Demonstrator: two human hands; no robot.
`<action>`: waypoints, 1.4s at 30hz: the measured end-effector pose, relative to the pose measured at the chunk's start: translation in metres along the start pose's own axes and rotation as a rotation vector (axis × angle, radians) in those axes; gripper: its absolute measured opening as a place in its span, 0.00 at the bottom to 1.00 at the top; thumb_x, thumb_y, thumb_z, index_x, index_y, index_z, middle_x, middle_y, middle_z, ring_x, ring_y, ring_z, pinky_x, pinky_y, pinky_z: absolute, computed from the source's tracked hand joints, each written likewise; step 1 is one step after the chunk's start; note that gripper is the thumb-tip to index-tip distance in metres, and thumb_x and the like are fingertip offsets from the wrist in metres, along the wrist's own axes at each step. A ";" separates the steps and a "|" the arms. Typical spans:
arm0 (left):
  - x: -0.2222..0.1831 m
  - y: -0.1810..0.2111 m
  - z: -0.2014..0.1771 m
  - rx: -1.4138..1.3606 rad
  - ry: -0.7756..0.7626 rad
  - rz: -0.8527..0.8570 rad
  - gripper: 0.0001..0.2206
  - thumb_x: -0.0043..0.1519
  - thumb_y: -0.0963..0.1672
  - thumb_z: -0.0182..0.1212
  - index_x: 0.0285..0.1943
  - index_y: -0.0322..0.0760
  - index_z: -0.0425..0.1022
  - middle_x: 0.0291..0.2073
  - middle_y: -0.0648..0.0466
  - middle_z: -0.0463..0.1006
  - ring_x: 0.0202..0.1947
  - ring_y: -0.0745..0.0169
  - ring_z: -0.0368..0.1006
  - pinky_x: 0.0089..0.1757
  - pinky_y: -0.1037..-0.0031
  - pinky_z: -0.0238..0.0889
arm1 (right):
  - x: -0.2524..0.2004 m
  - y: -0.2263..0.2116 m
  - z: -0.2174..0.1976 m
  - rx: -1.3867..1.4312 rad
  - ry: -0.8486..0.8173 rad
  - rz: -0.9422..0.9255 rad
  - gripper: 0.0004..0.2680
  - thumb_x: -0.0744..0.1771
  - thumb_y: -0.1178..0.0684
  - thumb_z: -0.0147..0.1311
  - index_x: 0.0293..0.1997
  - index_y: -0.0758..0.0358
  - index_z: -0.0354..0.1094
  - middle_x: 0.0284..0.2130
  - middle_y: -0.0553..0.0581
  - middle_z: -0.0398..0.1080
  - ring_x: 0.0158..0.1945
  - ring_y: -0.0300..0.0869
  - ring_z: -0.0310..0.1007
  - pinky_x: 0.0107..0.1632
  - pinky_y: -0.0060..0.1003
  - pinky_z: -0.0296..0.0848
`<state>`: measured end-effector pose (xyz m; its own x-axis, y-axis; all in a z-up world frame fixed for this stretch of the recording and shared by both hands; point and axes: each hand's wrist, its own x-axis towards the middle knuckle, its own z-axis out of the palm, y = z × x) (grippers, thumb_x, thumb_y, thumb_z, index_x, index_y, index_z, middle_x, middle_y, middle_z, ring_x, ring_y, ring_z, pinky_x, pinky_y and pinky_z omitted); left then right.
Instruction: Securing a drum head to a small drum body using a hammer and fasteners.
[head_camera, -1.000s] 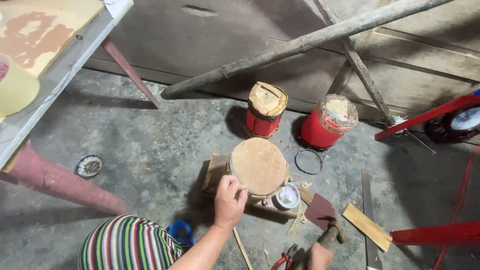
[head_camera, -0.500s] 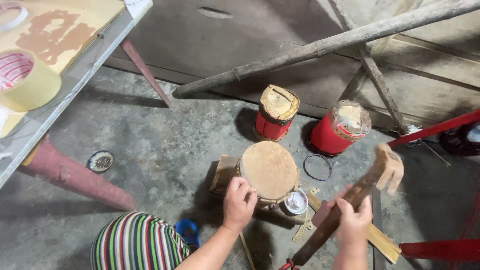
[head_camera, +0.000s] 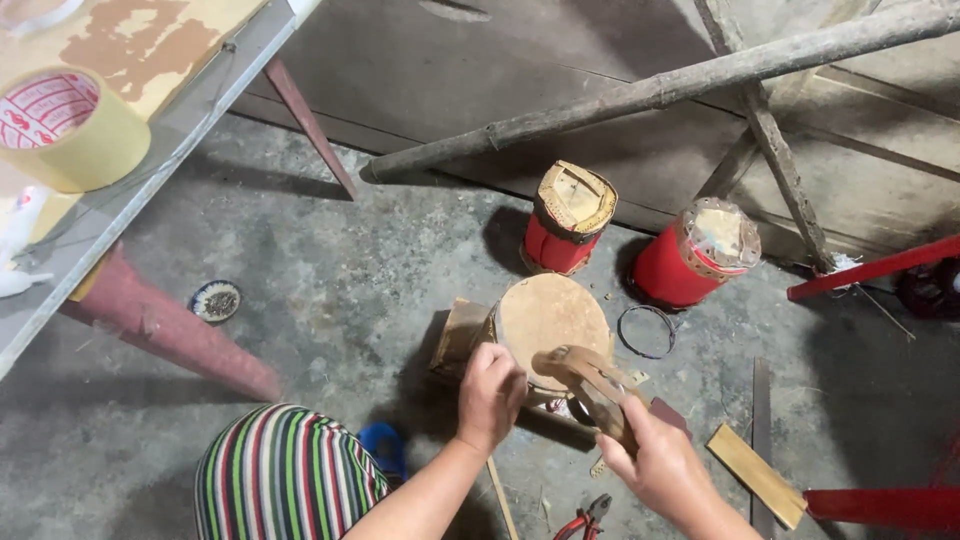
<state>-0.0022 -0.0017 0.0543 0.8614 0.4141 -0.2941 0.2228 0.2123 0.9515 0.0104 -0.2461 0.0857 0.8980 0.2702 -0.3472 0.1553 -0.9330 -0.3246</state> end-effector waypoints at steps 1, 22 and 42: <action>0.007 -0.019 -0.001 0.001 0.000 -0.001 0.07 0.49 0.38 0.54 0.20 0.40 0.63 0.28 0.57 0.68 0.31 0.63 0.64 0.33 0.71 0.56 | 0.000 0.000 0.003 0.001 -0.001 0.000 0.16 0.63 0.39 0.58 0.52 0.44 0.60 0.30 0.54 0.75 0.35 0.54 0.75 0.40 0.42 0.72; 0.023 -0.053 -0.003 0.522 -0.038 0.715 0.15 0.64 0.47 0.58 0.28 0.36 0.63 0.30 0.56 0.67 0.34 0.58 0.62 0.26 0.67 0.58 | 0.004 -0.031 0.006 -0.116 -0.073 0.060 0.16 0.64 0.35 0.57 0.52 0.40 0.56 0.38 0.50 0.77 0.38 0.60 0.75 0.39 0.51 0.73; 0.025 -0.047 0.000 0.579 -0.087 0.574 0.22 0.67 0.53 0.54 0.23 0.36 0.63 0.28 0.56 0.71 0.33 0.60 0.63 0.27 0.71 0.59 | 0.001 -0.009 0.033 -0.162 0.097 -0.042 0.17 0.65 0.33 0.58 0.49 0.47 0.57 0.33 0.51 0.73 0.31 0.61 0.76 0.29 0.55 0.72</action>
<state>0.0086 -0.0015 0.0020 0.9402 0.2436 0.2381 -0.0836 -0.5124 0.8547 -0.0035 -0.2297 0.0586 0.9236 0.2926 -0.2477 0.2503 -0.9496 -0.1886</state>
